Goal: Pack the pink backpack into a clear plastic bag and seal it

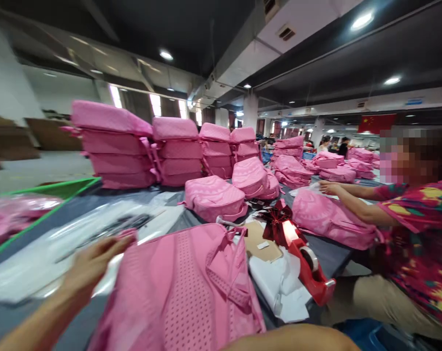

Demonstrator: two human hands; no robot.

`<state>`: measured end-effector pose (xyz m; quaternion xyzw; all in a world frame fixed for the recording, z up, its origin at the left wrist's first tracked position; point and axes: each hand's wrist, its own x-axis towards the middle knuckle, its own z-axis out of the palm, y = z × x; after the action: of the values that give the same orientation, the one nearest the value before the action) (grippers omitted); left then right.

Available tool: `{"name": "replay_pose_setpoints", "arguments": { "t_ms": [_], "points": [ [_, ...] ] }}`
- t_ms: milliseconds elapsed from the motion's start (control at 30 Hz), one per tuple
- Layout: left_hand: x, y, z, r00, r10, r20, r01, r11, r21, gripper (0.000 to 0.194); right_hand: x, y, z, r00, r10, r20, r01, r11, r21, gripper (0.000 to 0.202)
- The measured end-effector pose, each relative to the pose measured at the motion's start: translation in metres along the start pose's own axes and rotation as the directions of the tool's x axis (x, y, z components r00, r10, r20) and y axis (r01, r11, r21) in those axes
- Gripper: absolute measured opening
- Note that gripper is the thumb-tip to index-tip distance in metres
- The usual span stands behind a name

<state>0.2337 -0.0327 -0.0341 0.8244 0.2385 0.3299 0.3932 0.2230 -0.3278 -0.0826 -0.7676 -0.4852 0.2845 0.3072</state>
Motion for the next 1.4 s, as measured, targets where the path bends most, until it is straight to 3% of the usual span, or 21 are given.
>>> {"name": "replay_pose_setpoints", "arguments": {
  "t_ms": [33, 133, 200, 267, 300, 333, 400, 467, 533, 633, 667, 700, 733, 833, 900, 1000, 1067, 1133, 1200, 1333, 1400],
  "points": [
    [0.0, -0.005, 0.009, 0.99, -0.043, 0.137, 0.043, 0.999, 0.005, 0.027, -0.007, 0.0, 0.006, 1.0, -0.017, 0.019, 0.016, 1.0, 0.017, 0.029],
    [-0.001, -0.026, 0.042, 0.988, -0.052, 0.144, 0.038, 0.994, 0.098, 0.03, -0.033, 0.007, 0.002, 0.999, -0.048, 0.016, 0.047, 0.999, 0.027, 0.025],
    [0.001, -0.04, 0.058, 0.997, 0.042, 0.071, -0.055, 0.977, 0.206, 0.035, -0.049, 0.022, -0.023, 0.999, -0.049, -0.015, 0.049, 0.998, 0.028, 0.024],
    [0.003, -0.048, 0.063, 0.992, 0.121, 0.044, -0.128, 0.952, 0.276, 0.043, -0.059, 0.044, -0.062, 0.985, 0.03, -0.172, -0.02, 0.998, 0.059, 0.03],
    [0.004, -0.049, 0.063, 0.989, 0.142, 0.043, -0.148, 0.944, 0.295, 0.047, -0.059, 0.058, -0.083, 0.937, 0.124, -0.326, -0.091, 0.989, 0.114, 0.035],
    [0.004, -0.047, 0.061, 0.986, 0.164, 0.04, -0.168, 0.934, 0.314, 0.051, -0.055, 0.072, -0.103, 0.832, 0.26, -0.49, -0.18, 0.962, 0.203, 0.035],
    [0.0, -0.032, 0.06, 0.97, 0.241, 0.03, -0.237, 0.913, 0.331, 0.053, -0.037, 0.1, -0.136, 0.7, 0.371, -0.61, -0.239, 0.927, 0.289, 0.033],
    [-0.013, -0.007, 0.066, 0.933, 0.351, 0.076, -0.359, 0.901, 0.244, 0.044, -0.01, 0.122, -0.152, 0.643, 0.429, -0.634, -0.248, 0.9, 0.358, 0.032],
    [-0.03, 0.022, 0.08, 0.856, 0.453, 0.249, -0.474, 0.88, 0.026, 0.03, 0.019, 0.135, -0.156, 0.633, 0.458, -0.624, -0.218, 0.879, 0.424, 0.04],
    [-0.055, 0.057, 0.109, 0.609, 0.513, 0.605, -0.493, 0.842, -0.218, 0.021, 0.051, 0.134, -0.156, 0.638, 0.423, -0.644, -0.107, 0.877, 0.469, 0.055],
    [-0.06, 0.064, 0.119, 0.54, 0.499, 0.678, -0.491, 0.841, -0.228, 0.02, 0.057, 0.13, -0.158, 0.624, 0.397, -0.673, -0.062, 0.884, 0.464, 0.057],
    [-0.062, 0.069, 0.129, 0.506, 0.481, 0.716, -0.496, 0.842, -0.215, 0.02, 0.06, 0.124, -0.161, 0.601, 0.368, -0.709, -0.019, 0.894, 0.448, 0.057],
    [-0.061, 0.073, 0.137, 0.509, 0.468, 0.723, -0.504, 0.842, -0.191, 0.019, 0.06, 0.117, -0.164, 0.575, 0.336, -0.746, 0.018, 0.906, 0.422, 0.055],
    [-0.049, 0.077, 0.157, 0.608, 0.478, 0.634, -0.519, 0.843, -0.139, 0.017, 0.049, 0.092, -0.168, 0.534, 0.211, -0.819, 0.095, 0.947, 0.306, 0.045],
    [-0.039, 0.077, 0.164, 0.632, 0.505, 0.588, -0.53, 0.835, -0.147, 0.017, 0.038, 0.075, -0.16, 0.547, 0.129, -0.827, 0.12, 0.966, 0.23, 0.037],
    [-0.034, 0.071, 0.167, 0.644, 0.53, 0.552, -0.526, 0.83, -0.184, 0.013, 0.027, 0.056, -0.138, 0.617, -0.013, -0.787, 0.127, 0.989, 0.082, 0.023],
    [-0.037, 0.063, 0.164, 0.705, 0.533, 0.469, -0.521, 0.837, -0.167, 0.018, 0.026, 0.05, -0.126, 0.65, -0.117, -0.751, 0.11, 0.992, -0.06, 0.016],
    [-0.04, 0.053, 0.16, 0.757, 0.559, 0.339, -0.556, 0.823, -0.117, 0.033, 0.027, 0.047, -0.119, 0.642, -0.145, -0.752, 0.074, 0.989, -0.128, 0.013],
    [-0.04, 0.045, 0.159, 0.722, 0.636, 0.273, -0.644, 0.762, -0.073, 0.046, 0.03, 0.044, -0.117, 0.615, -0.117, -0.78, 0.067, 0.993, -0.097, 0.013],
    [-0.03, 0.042, 0.166, 0.55, 0.724, 0.416, -0.775, 0.629, -0.069, 0.036, 0.033, 0.042, -0.121, 0.633, -0.087, -0.769, 0.098, 0.995, -0.032, 0.021],
    [-0.023, 0.042, 0.168, 0.551, 0.717, 0.427, -0.781, 0.623, -0.038, 0.028, 0.031, 0.048, -0.126, 0.621, 0.029, -0.783, 0.12, 0.984, 0.131, 0.026]
  ]
}}
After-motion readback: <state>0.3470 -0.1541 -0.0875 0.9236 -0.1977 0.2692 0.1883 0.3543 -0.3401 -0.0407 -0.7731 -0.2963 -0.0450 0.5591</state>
